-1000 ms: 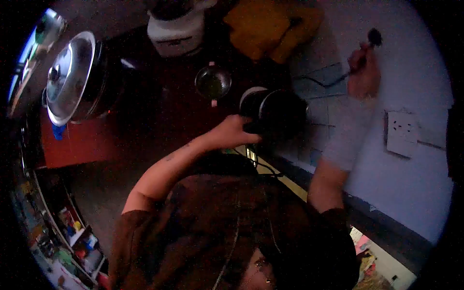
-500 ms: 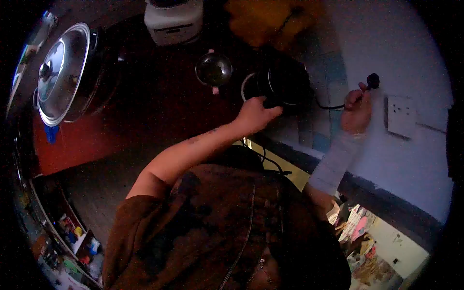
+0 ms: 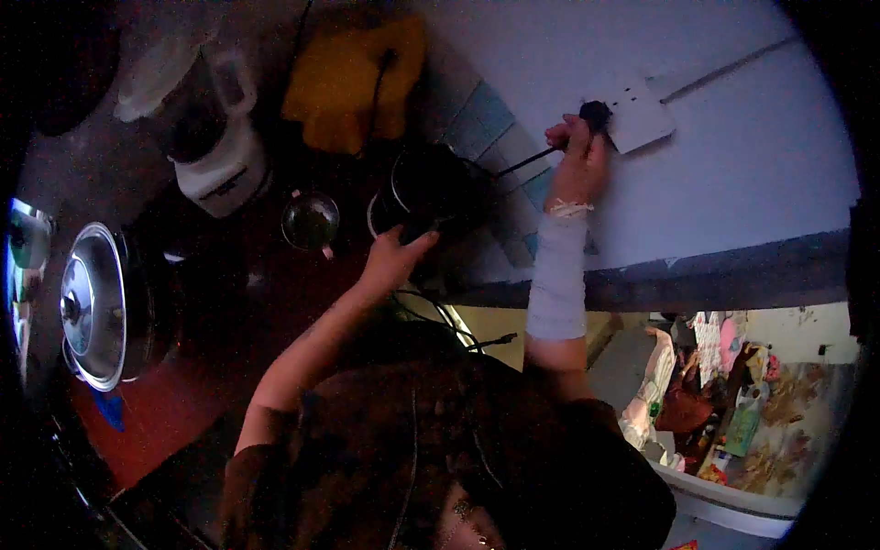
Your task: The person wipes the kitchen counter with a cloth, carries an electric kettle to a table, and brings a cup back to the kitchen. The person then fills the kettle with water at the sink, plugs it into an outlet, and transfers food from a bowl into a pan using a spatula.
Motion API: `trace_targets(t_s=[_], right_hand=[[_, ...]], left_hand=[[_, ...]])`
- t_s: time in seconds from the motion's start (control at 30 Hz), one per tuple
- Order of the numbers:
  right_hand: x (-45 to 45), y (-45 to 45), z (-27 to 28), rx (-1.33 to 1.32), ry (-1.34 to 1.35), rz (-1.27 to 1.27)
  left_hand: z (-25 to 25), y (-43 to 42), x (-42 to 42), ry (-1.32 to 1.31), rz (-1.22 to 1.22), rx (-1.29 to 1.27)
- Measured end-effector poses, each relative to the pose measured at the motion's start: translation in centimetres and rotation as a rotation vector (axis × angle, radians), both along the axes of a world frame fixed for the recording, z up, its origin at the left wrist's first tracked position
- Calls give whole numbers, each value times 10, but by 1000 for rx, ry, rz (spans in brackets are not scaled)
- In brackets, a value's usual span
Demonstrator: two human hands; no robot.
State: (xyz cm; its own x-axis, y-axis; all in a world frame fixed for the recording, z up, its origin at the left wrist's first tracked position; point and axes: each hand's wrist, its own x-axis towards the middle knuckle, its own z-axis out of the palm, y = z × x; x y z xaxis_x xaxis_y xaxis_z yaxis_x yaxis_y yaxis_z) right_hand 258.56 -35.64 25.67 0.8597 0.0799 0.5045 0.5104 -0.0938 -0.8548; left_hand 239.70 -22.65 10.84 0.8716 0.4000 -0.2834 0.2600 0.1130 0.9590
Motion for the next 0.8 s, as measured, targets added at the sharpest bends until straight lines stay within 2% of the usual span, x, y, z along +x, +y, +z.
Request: trace_targets(t_s=[0.17, 0.23, 0.33, 0.47, 0.53, 0.63, 0.7, 0.77, 0.8], right_hand=[[3, 5, 6, 98, -51, -7], [5, 7, 5, 95, -59, -37], [7, 14, -3, 246, -142, 15], [8, 12, 0, 237, -96, -1], [9, 14, -1, 234, -68, -8], [7, 15, -1, 248, -22, -30], [2, 18, 3, 371, 69, 33], [7, 15, 0, 330, 40, 22], [8, 14, 0, 286, 14, 12]], left_hand=[[14, -5, -9, -39, 62, -20], [20, 2, -13, 101, -52, -159], [-1, 5, -17, 13, -30, -149], [9, 3, -18, -30, -24, -201], [22, 7, -22, 60, -92, -66], [12, 6, -18, 64, -54, -146], [5, 5, -18, 14, -48, -152], [8, 6, -20, -40, -40, -160], [22, 10, -26, 87, -25, 247]])
